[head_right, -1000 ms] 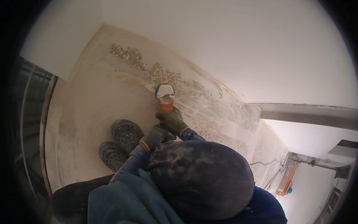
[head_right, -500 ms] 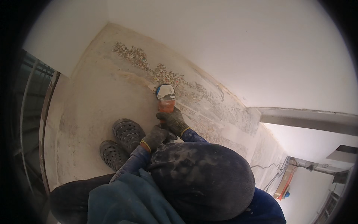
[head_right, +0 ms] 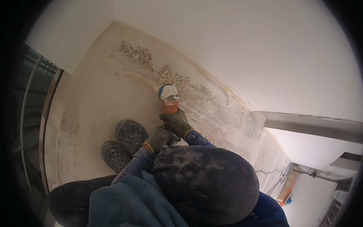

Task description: The person uses an angle grinder to remove material from a concrete floor. They hold the tool with both hands and move it back and forth across a patch, creating dust and debris.

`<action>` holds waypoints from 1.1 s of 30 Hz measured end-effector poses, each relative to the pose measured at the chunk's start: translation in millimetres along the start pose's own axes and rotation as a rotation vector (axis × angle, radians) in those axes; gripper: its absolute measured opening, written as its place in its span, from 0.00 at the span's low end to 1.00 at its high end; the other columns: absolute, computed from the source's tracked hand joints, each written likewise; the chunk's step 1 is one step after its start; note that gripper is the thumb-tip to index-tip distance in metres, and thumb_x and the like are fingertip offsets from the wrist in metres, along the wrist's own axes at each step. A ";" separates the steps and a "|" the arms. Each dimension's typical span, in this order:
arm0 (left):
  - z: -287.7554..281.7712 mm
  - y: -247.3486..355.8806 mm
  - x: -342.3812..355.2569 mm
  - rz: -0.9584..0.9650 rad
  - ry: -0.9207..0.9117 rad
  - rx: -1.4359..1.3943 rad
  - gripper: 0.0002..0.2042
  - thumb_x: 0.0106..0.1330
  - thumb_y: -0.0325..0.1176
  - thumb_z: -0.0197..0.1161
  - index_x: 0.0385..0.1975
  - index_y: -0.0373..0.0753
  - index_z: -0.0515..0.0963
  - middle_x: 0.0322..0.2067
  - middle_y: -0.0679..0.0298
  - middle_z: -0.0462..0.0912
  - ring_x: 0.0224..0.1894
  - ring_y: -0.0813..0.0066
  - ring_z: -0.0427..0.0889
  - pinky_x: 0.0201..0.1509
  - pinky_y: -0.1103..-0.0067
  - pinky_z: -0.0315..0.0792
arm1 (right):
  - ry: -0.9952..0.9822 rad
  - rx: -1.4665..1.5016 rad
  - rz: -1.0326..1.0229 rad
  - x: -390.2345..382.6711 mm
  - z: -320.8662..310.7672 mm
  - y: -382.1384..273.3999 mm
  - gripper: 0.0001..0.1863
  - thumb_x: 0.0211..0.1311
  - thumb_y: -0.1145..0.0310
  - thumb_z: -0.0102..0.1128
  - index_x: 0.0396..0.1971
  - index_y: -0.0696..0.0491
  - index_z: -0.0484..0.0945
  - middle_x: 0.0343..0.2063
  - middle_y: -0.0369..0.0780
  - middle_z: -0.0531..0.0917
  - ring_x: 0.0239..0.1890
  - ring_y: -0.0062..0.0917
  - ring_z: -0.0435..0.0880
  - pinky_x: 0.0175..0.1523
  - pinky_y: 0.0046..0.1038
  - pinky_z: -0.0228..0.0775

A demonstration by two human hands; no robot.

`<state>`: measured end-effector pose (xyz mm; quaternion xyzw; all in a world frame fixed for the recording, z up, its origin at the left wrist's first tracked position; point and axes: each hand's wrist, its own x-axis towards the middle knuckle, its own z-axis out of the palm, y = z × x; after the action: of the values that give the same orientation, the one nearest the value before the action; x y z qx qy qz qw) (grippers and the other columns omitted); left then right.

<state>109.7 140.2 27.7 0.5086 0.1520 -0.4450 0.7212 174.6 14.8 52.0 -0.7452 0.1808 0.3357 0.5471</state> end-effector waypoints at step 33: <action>3.0 -4.9 -10.2 0.080 0.010 -0.204 0.11 0.57 0.22 0.74 0.40 0.31 0.84 0.26 0.58 0.86 0.21 0.68 0.84 0.23 0.73 0.77 | 0.002 -0.035 0.043 -0.6 2.7 -1.4 0.25 0.50 0.64 0.79 0.50 0.47 0.84 0.42 0.40 0.86 0.44 0.34 0.87 0.47 0.39 0.83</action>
<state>99.4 142.2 32.9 0.4405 0.1798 -0.3956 0.7856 174.3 17.7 52.8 -0.7508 0.1913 0.3496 0.5267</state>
